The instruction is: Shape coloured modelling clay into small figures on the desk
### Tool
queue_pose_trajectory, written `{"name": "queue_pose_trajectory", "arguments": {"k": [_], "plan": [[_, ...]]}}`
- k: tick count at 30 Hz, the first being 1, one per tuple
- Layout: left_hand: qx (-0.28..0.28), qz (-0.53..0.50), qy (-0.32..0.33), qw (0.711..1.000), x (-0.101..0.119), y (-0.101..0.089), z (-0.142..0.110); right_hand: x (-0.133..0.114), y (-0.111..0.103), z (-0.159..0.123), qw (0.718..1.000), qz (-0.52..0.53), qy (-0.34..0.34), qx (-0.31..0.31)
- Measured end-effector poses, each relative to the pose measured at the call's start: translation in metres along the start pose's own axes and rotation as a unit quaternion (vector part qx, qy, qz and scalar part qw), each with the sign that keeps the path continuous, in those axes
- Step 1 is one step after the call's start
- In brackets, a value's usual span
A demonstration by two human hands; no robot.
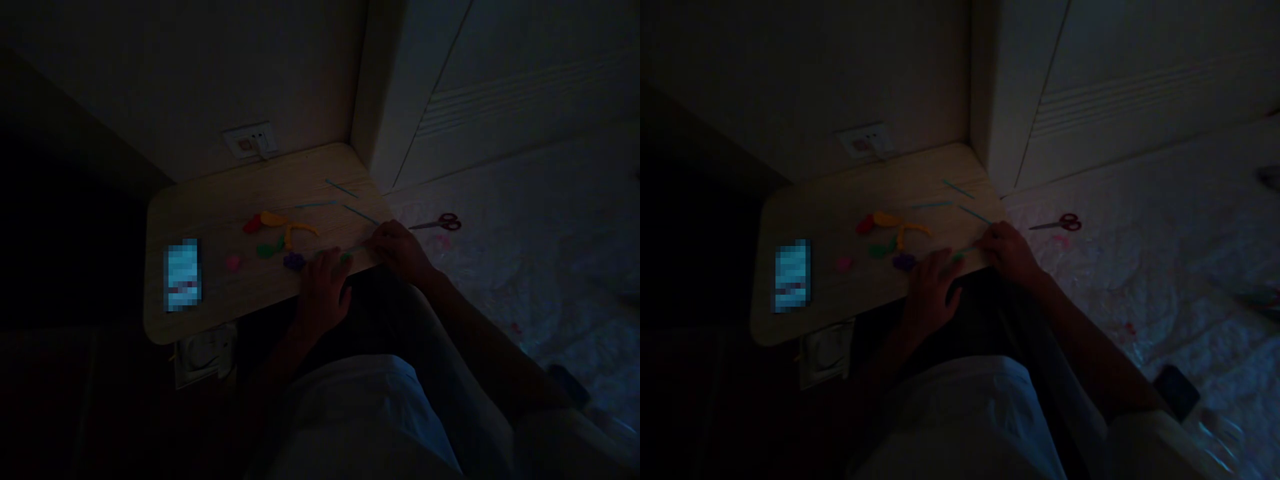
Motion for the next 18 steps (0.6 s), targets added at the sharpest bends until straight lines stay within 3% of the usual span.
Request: {"name": "queue_pose_trajectory", "arguments": {"k": [9,11,14,18], "plan": [[0.011,-0.008,0.017,1.000,0.001,-0.002,0.000,-0.002,0.001,0.002,1.000,-0.024,-0.006,-0.006],[0.048,-0.018,0.021,0.998,0.000,-0.008,-0.002,-0.001,0.000,0.002,1.000,-0.022,0.009,-0.001],[0.147,-0.026,-0.006,0.989,-0.008,-0.025,-0.009,-0.002,0.001,0.002,0.998,-0.017,0.054,0.007],[0.248,-0.025,-0.045,0.967,-0.022,-0.047,-0.018,-0.013,0.011,0.008,0.997,-0.003,0.071,-0.036]]}}
Point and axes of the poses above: each hand's wrist, its own z-axis towards the middle knuckle, its own y-axis out of the palm, x = y × z, the point moved 4 cm from there along z, towards the middle knuckle, and after that the axes turned 1 degree about -z, right-handed, at the moved point
